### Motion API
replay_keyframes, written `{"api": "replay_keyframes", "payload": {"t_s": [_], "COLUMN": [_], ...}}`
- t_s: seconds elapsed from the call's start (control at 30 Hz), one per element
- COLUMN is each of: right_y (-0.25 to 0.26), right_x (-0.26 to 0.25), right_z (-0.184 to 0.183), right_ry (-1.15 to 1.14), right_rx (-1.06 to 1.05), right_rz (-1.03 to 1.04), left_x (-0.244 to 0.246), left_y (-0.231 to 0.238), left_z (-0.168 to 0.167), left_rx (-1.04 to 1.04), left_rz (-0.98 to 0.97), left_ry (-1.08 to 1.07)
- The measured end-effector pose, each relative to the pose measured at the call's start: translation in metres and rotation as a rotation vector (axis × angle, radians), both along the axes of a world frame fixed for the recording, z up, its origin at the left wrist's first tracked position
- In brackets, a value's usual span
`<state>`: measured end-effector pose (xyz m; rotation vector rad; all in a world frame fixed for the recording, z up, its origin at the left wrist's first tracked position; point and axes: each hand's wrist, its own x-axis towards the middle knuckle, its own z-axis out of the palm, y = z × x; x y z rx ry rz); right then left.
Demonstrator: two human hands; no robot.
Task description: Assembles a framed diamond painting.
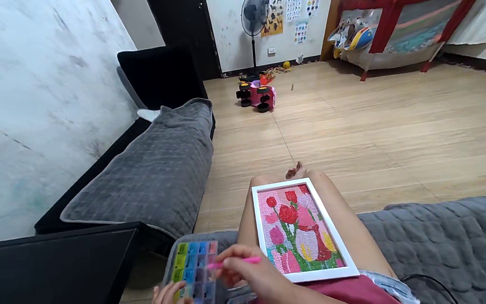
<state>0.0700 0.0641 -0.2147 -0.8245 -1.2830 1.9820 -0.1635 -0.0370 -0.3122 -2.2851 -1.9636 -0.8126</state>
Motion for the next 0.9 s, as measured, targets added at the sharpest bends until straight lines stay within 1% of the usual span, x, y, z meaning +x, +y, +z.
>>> {"api": "replay_keyframes", "payload": {"t_s": [0.03, 0.1, 0.2, 0.3, 0.4, 0.5, 0.73, 0.9], "right_y": [0.003, 0.007, 0.005, -0.002, -0.008, -0.010, -0.010, -0.011], "right_x": [0.005, 0.015, 0.031, 0.046, 0.062, 0.075, 0.086, 0.090], "right_z": [0.006, 0.016, 0.025, 0.033, 0.046, 0.052, 0.049, 0.049], "right_ry": [0.071, 0.205, 0.396, 0.617, 0.742, 0.827, 0.940, 0.966], "right_rx": [-0.126, -0.299, -0.433, -0.505, -0.553, -0.579, -0.576, -0.572], "right_rz": [-0.040, -0.094, -0.143, -0.188, -0.270, -0.306, -0.285, -0.282], "left_x": [0.011, 0.038, 0.087, 0.132, 0.164, 0.179, 0.192, 0.197], "left_y": [0.004, 0.014, 0.032, 0.050, 0.061, 0.067, 0.072, 0.071], "left_z": [0.013, 0.051, 0.103, 0.127, 0.132, 0.135, 0.143, 0.141], "left_rx": [0.042, 0.113, 0.192, 0.268, 0.299, 0.331, 0.372, 0.380], "left_rz": [0.003, -0.033, -0.176, -0.309, -0.377, -0.414, -0.461, -0.454], "left_ry": [-0.048, -0.158, -0.314, -0.337, -0.282, -0.214, -0.141, -0.089]}}
